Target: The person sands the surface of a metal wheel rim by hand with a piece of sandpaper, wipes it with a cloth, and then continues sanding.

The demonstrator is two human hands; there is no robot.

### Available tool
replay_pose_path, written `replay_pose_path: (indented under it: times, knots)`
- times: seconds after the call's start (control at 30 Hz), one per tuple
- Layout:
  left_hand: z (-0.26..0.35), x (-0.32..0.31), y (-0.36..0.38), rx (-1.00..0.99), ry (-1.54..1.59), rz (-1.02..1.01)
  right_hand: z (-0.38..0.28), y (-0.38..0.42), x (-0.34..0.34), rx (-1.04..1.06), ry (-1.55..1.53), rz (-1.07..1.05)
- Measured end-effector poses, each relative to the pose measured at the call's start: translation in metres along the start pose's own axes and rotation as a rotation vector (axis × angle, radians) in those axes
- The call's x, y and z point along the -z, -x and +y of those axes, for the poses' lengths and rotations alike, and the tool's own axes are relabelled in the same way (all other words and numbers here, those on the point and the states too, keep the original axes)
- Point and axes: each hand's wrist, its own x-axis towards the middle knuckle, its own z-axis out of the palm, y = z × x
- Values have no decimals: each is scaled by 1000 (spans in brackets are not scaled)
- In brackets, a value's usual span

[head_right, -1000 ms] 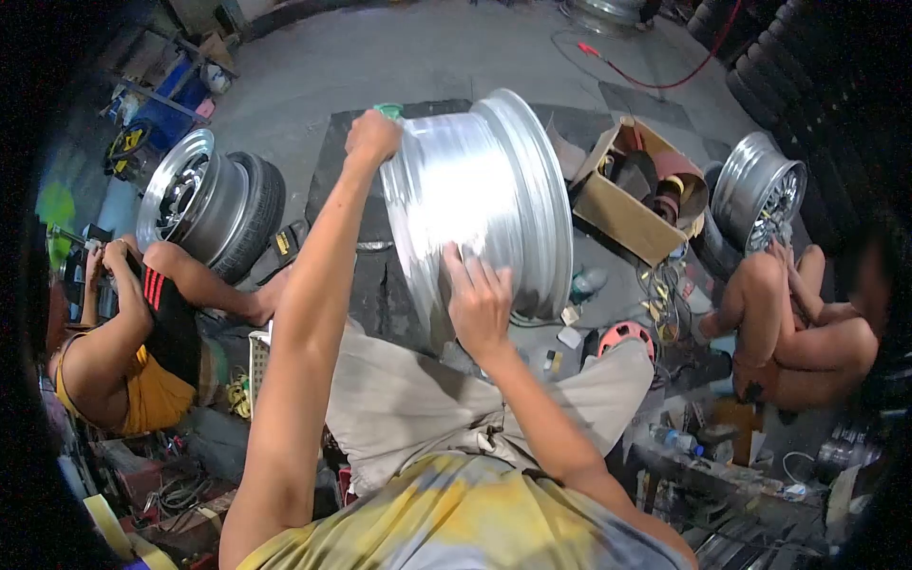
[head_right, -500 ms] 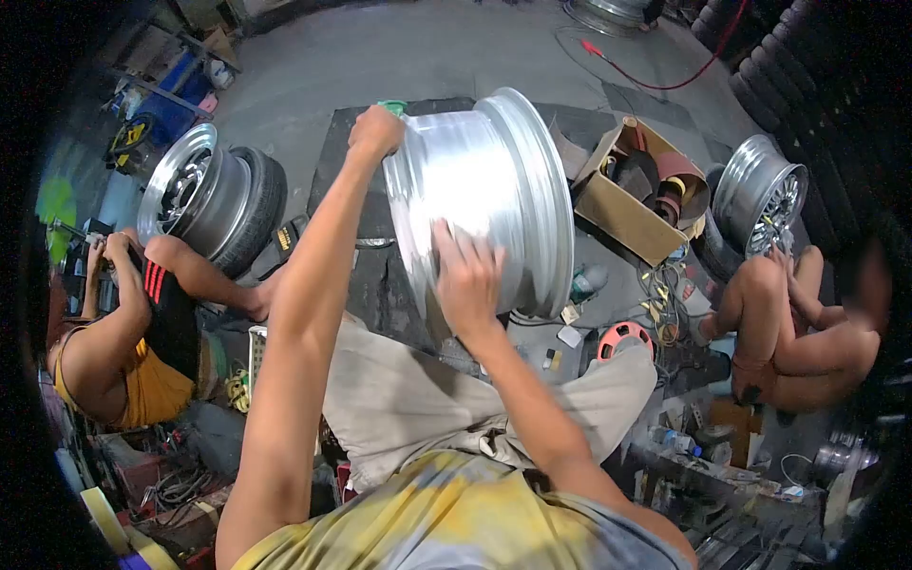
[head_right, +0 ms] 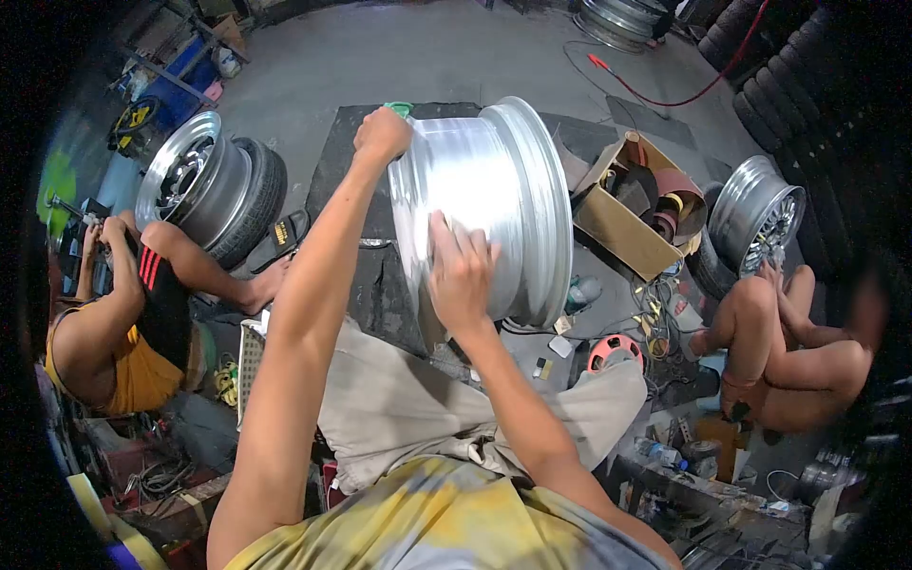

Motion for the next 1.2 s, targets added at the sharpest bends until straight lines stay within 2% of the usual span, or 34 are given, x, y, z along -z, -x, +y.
replay_pose_path:
  times: [0.07, 0.13, 0.2, 0.23, 0.37, 0.47, 0.5, 0.53, 0.63, 0.73, 0.77, 0.8, 0.87, 0.9, 0.97, 1.13, 1.2]
  knots:
    - [-1, -1, 2, 12, 6, -12, -3, -14, -2, -4, -24, 34]
    - [-1, 0, -3, -2, 2, -14, 6, 21, -2, 65, 22, 56]
    - [1, 4, -4, 7, -1, -10, 10, 55, 4, -76, -28, -105]
    - [-2, -1, 0, 9, -17, -27, 7, 41, 5, 22, 10, -15]
    - [-3, -1, 2, 20, 25, -16, -7, -25, -2, 44, -1, 48]
    - [-3, -2, -5, 28, -8, -56, 6, 34, 5, 49, -5, 18]
    - [-2, 0, -6, 33, -2, -54, -1, 45, 14, -69, -1, -117]
    - [-2, 1, -5, 28, 4, -38, 1, 41, 12, -71, -1, -125]
    - [0, 1, 2, 18, 10, -31, 1, -6, -1, 31, -28, 25]
    - [-3, -1, 3, 33, 13, -45, 2, 0, -1, 22, 21, -5]
    - [-3, 0, -2, 33, 4, -55, 7, 24, -2, 40, -10, 34]
    - [-1, 1, -1, 31, 3, -52, 5, 49, 8, -39, -35, -67]
    - [2, 1, 5, 49, 1, -35, 7, 56, 9, -67, -12, -104]
    - [-3, -1, 6, 46, -23, -44, 0, 42, 5, -88, -25, -101]
    - [-3, -3, 0, 52, -19, -38, -2, -14, 0, 12, -29, 20]
    - [0, 2, 3, 16, -35, -40, 4, 32, 7, 35, -12, 41]
    - [1, 1, 9, 35, -34, 19, -1, 39, 13, -7, -44, -27]
